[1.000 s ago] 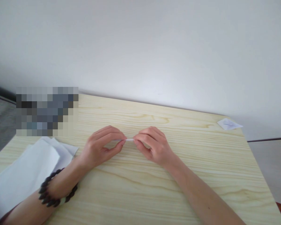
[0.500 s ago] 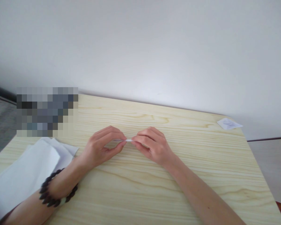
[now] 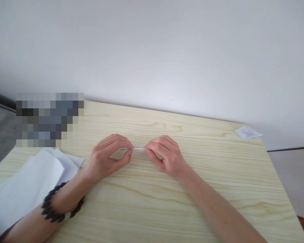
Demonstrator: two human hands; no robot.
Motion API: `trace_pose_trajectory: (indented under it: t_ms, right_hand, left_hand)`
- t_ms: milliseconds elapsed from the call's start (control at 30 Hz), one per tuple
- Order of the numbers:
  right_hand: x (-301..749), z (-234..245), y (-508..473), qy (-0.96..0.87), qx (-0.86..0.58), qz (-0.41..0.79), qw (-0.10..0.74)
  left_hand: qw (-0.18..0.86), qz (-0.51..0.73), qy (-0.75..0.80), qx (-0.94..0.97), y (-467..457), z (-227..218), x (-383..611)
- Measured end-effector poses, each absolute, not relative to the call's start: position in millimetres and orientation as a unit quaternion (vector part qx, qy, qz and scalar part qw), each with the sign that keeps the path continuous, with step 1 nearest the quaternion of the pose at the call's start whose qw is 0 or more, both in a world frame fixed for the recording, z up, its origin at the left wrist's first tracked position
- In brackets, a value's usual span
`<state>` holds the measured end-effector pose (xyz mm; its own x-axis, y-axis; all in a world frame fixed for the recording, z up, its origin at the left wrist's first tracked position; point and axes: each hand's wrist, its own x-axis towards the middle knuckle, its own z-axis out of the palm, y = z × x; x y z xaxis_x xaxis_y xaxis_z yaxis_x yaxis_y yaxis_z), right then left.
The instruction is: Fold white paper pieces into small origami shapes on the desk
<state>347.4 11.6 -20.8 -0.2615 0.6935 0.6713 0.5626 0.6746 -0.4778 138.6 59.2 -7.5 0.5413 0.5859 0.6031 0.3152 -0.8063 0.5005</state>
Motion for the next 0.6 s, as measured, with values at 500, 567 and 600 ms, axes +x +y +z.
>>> trace_pose_trajectory:
  t_ms: [500, 567, 600]
  right_hand:
    - [347.7, -24.1, 12.9, -0.806, -0.378, 0.066, 0.45]
    - [347.8, -24.3, 12.5, -0.808, -0.375, 0.063, 0.449]
    - [347.9, -24.4, 12.3, -0.809, -0.374, 0.062, 0.449]
  left_hand:
    - [0.208, 0.356, 0.259, 0.873, 60.0, -8.9, 135.6]
    - [0.208, 0.357, 0.239, 0.879, 59.1, -10.7, 137.2]
    - [0.207, 0.36, 0.234, 0.879, 58.7, -11.3, 137.9]
